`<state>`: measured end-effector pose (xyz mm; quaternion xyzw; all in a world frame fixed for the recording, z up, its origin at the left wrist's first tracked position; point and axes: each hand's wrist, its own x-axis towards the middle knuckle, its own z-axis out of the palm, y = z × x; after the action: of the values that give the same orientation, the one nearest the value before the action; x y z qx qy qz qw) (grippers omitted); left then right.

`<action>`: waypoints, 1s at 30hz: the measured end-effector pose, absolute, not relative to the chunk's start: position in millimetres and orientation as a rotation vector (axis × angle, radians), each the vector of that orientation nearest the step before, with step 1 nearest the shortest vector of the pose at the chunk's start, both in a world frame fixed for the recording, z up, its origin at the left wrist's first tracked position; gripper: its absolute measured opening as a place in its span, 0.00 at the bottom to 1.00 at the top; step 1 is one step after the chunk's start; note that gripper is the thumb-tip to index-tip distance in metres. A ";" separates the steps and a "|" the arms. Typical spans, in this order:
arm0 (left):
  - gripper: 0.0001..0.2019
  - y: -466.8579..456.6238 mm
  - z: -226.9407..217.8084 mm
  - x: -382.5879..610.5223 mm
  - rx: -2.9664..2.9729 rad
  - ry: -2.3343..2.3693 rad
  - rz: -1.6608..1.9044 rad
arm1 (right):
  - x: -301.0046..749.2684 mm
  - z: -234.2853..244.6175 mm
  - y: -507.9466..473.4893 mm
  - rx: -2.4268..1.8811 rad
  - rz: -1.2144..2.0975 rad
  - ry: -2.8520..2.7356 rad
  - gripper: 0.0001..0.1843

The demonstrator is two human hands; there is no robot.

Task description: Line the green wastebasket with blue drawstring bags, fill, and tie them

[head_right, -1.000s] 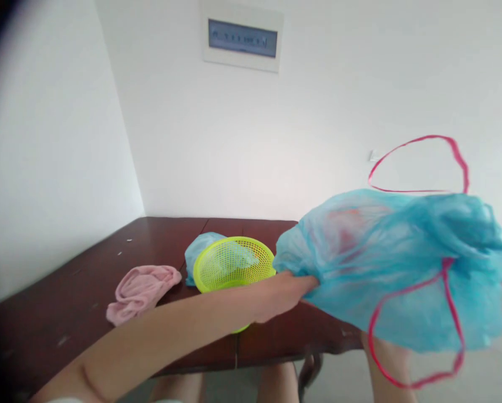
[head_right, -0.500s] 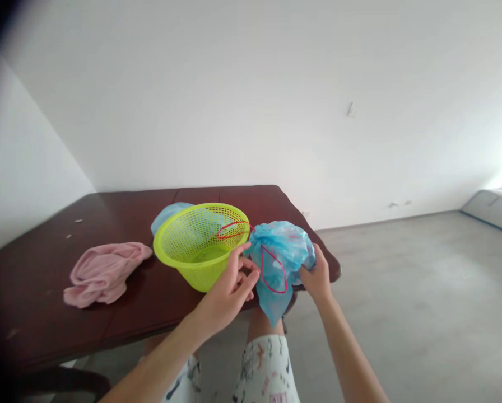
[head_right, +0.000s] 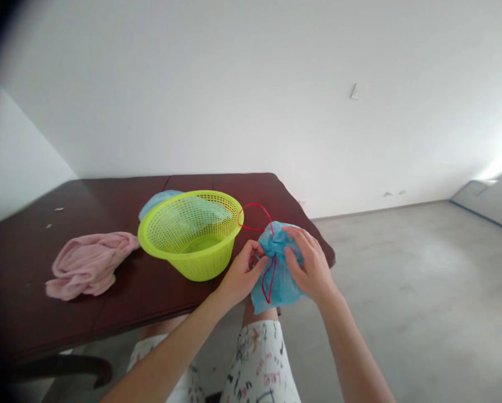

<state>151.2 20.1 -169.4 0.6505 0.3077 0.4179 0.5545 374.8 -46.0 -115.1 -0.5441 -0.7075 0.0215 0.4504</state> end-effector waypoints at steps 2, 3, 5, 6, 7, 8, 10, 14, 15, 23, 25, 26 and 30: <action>0.18 25.8 -175.9 160.7 1.522 0.722 1.000 | 368.3 -124.6 -28.0 -1.409 0.022 -1.758 0.18; 0.22 27.8 -178.4 164.5 1.498 0.701 1.000 | 367.0 -131.9 -20.9 -1.410 0.021 -1.749 0.15; 0.34 30.0 -181.9 170.1 1.402 0.642 0.994 | 366.5 -146.3 -13.0 -1.373 0.049 -1.718 0.11; 0.39 30.4 -182.7 172.0 1.348 0.610 0.993 | 366.6 -151.6 -12.1 -1.353 0.076 -1.693 0.10; 0.40 30.5 -183.2 173.3 1.301 0.582 0.990 | 366.6 -154.9 -12.6 -1.333 0.107 -1.658 0.09; 0.39 30.6 -183.2 174.2 1.266 0.560 0.985 | 366.2 -156.0 -14.2 -1.314 0.136 -1.613 0.09; 0.31 30.8 -182.4 175.2 1.233 0.534 0.977 | 364.7 -152.6 -18.3 -1.272 0.177 -1.519 0.10; 0.27 31.9 -177.9 173.4 1.228 0.563 1.033 | 361.1 -138.8 -21.0 -1.204 0.096 -1.505 0.11; 0.28 32.1 -176.7 172.3 1.233 0.580 1.030 | 361.1 -137.1 -20.2 -1.214 0.037 -1.515 0.10; 0.32 29.6 -184.6 162.4 1.346 0.736 1.026 | 373.1 -152.2 -5.2 -1.379 -0.080 -0.979 0.14; 0.31 30.0 -187.6 157.9 1.488 0.804 1.108 | 377.4 -152.4 -2.5 -1.353 -0.038 -0.857 0.15; 0.30 30.5 -188.5 154.8 1.590 0.823 1.146 | 379.9 -151.4 -1.6 -1.324 -0.006 -0.797 0.16; 0.19 29.3 -193.0 139.4 1.947 0.743 1.316 | 393.6 -143.0 1.5 -1.155 0.193 -0.522 0.21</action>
<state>139.4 29.3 -193.0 0.7451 0.2843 0.5038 0.3319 393.6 1.5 -143.0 -0.5388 -0.2437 0.0901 0.8014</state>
